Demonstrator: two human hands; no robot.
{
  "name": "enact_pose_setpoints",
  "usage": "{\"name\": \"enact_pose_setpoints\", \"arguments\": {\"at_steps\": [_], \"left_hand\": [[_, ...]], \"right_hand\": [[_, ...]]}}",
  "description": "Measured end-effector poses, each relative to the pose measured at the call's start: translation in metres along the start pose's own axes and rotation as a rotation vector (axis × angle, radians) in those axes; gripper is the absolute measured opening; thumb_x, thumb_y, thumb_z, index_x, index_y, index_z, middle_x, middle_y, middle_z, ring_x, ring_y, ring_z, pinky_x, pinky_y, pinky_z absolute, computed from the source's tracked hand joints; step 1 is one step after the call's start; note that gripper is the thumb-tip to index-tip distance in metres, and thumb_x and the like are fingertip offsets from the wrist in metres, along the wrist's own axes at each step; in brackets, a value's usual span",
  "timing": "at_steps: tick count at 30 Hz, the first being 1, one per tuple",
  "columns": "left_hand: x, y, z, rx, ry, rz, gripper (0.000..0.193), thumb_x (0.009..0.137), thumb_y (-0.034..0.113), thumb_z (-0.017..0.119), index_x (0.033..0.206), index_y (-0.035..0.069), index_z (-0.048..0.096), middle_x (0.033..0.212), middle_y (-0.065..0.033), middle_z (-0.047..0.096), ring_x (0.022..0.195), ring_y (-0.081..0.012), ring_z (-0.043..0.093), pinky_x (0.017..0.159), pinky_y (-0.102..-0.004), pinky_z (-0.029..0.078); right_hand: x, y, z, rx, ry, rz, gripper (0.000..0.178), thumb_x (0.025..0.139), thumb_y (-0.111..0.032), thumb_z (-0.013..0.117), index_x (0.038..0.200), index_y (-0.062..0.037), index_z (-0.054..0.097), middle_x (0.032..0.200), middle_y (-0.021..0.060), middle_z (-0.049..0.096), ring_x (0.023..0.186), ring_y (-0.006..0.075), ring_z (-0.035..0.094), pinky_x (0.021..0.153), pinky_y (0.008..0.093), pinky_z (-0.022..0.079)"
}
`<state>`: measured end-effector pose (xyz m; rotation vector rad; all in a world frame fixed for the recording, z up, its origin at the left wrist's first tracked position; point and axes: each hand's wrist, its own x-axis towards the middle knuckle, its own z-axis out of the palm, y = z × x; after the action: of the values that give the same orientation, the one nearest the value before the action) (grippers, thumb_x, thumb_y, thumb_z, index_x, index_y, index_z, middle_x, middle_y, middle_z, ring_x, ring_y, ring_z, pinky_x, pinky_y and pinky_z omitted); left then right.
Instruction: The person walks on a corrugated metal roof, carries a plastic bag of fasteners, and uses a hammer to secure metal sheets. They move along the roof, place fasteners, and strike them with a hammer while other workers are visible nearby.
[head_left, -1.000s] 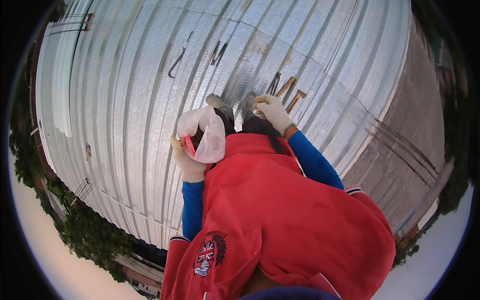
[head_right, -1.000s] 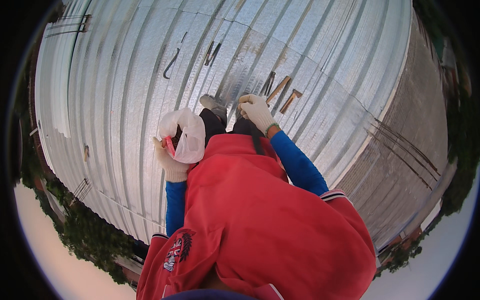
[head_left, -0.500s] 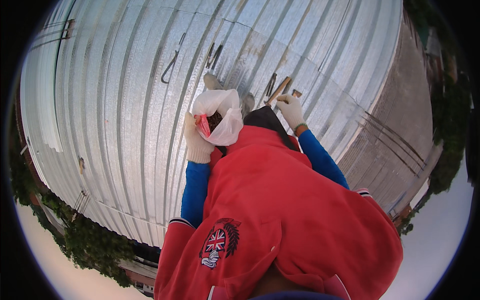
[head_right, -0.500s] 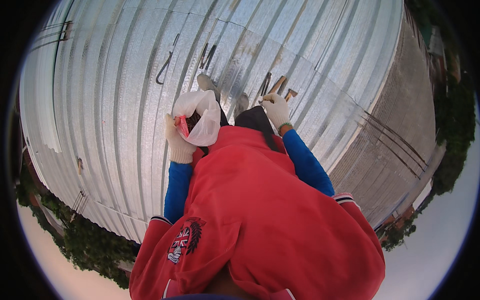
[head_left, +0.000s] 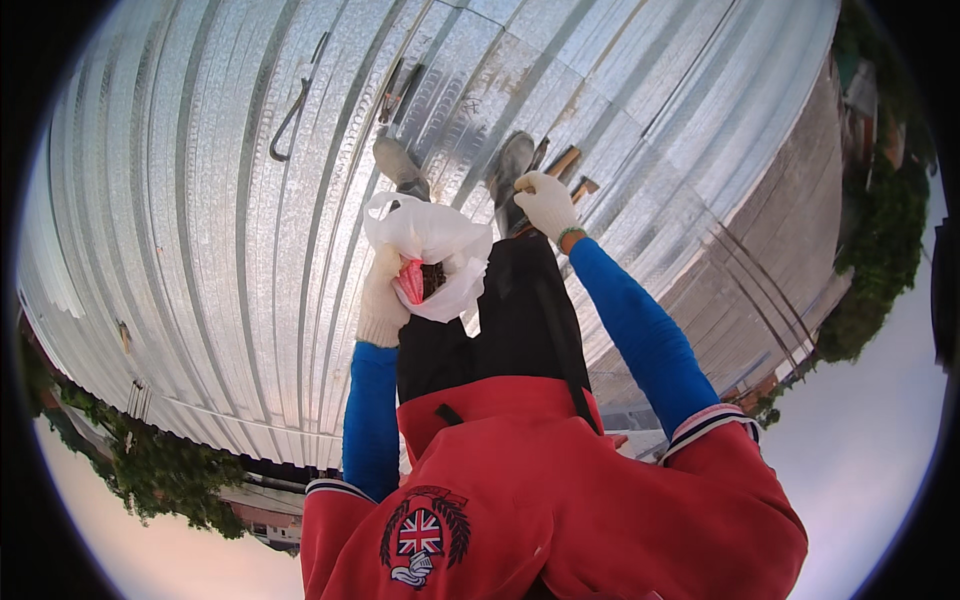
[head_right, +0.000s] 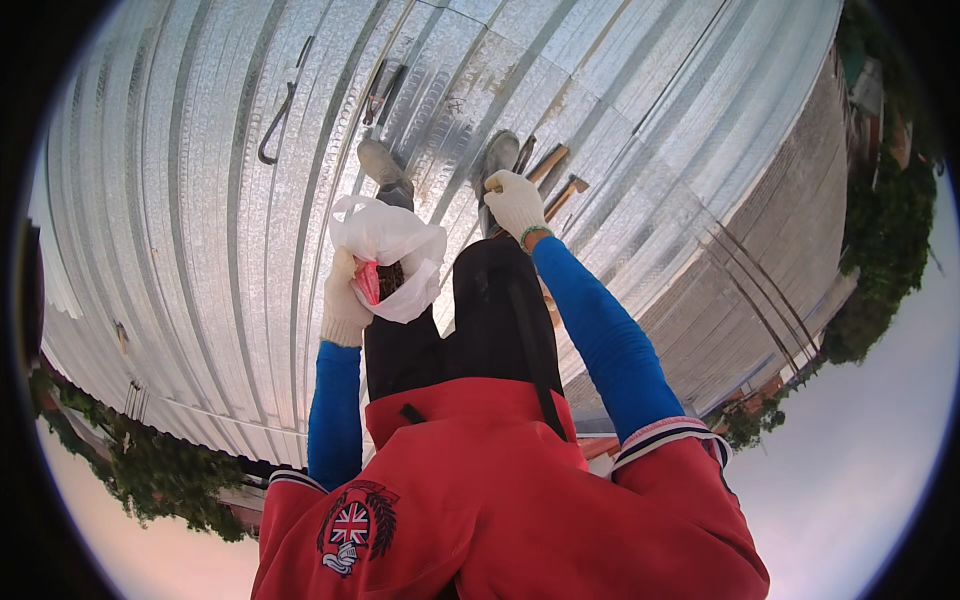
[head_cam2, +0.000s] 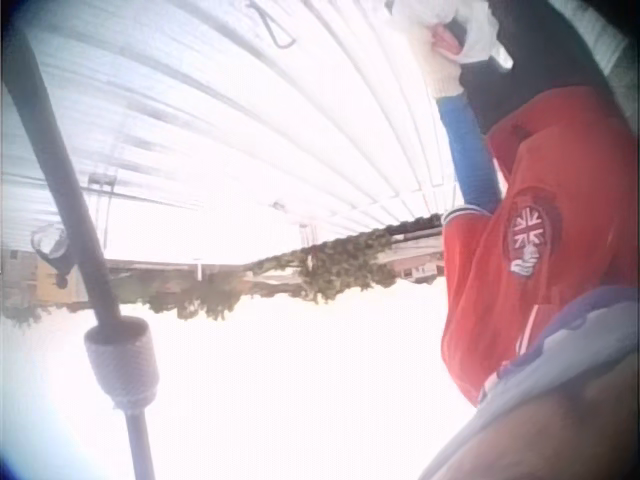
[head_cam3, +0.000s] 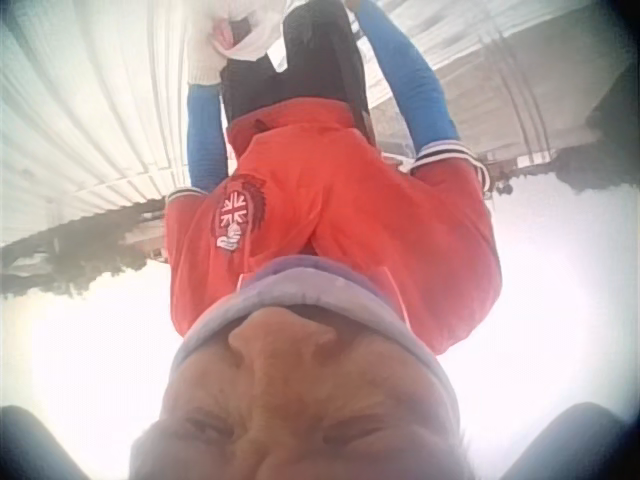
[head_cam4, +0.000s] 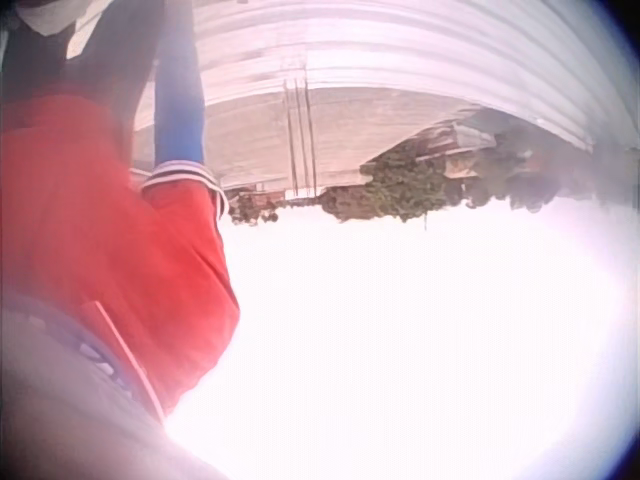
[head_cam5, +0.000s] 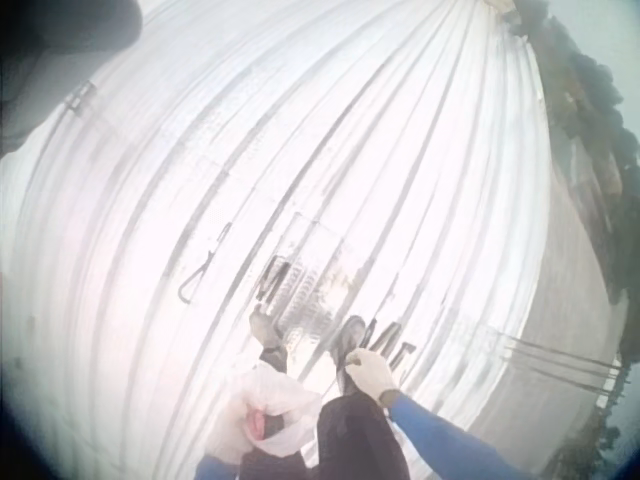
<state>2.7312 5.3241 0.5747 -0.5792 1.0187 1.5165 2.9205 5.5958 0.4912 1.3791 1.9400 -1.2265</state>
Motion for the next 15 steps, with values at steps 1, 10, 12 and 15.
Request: {"name": "enact_pose_setpoints", "arguments": {"at_steps": [1,10,12,15], "left_hand": [[0.015,-0.015,-0.005,-0.024,0.022,-0.022,0.076,0.106,0.058,0.059,0.158,0.003,0.046,0.152,-0.0143,0.060,0.139,-0.0297,0.059,0.118,-0.0473,0.047],[0.140,-0.145,-0.044,-0.317,0.075,-0.103,0.063,0.097,0.045,0.078,0.142,0.007,0.056,0.144,-0.0099,0.063,0.134,-0.0295,0.060,0.114,-0.0484,0.049],[0.157,-0.157,-0.050,-0.322,0.087,-0.115,0.057,0.096,0.042,0.080,0.135,0.008,0.058,0.141,-0.0097,0.065,0.130,-0.0297,0.062,0.112,-0.0495,0.051],[0.174,-0.161,-0.053,-0.384,0.093,-0.146,0.067,0.096,0.033,0.079,0.150,0.007,0.050,0.144,-0.0100,0.063,0.130,-0.0273,0.063,0.110,-0.0453,0.053]], "right_hand": [[0.033,0.017,0.015,-0.036,-0.003,0.004,0.028,0.087,-0.021,0.070,0.111,-0.0075,0.077,0.112,0.0172,0.078,0.109,0.0371,0.073,0.095,0.0454,0.057],[0.259,0.127,0.120,-0.146,-0.016,-0.028,0.030,0.086,-0.025,0.069,0.109,-0.0080,0.079,0.108,0.0178,0.078,0.104,0.0373,0.074,0.094,0.0458,0.057],[0.296,0.141,0.142,-0.095,-0.037,-0.010,0.031,0.086,-0.028,0.069,0.107,-0.0076,0.080,0.106,0.0180,0.079,0.102,0.0373,0.074,0.092,0.0455,0.058],[0.335,0.176,0.179,0.047,0.004,0.020,0.032,0.086,-0.030,0.069,0.103,-0.0067,0.082,0.100,0.0175,0.079,0.100,0.0382,0.074,0.089,0.0453,0.058]]}}
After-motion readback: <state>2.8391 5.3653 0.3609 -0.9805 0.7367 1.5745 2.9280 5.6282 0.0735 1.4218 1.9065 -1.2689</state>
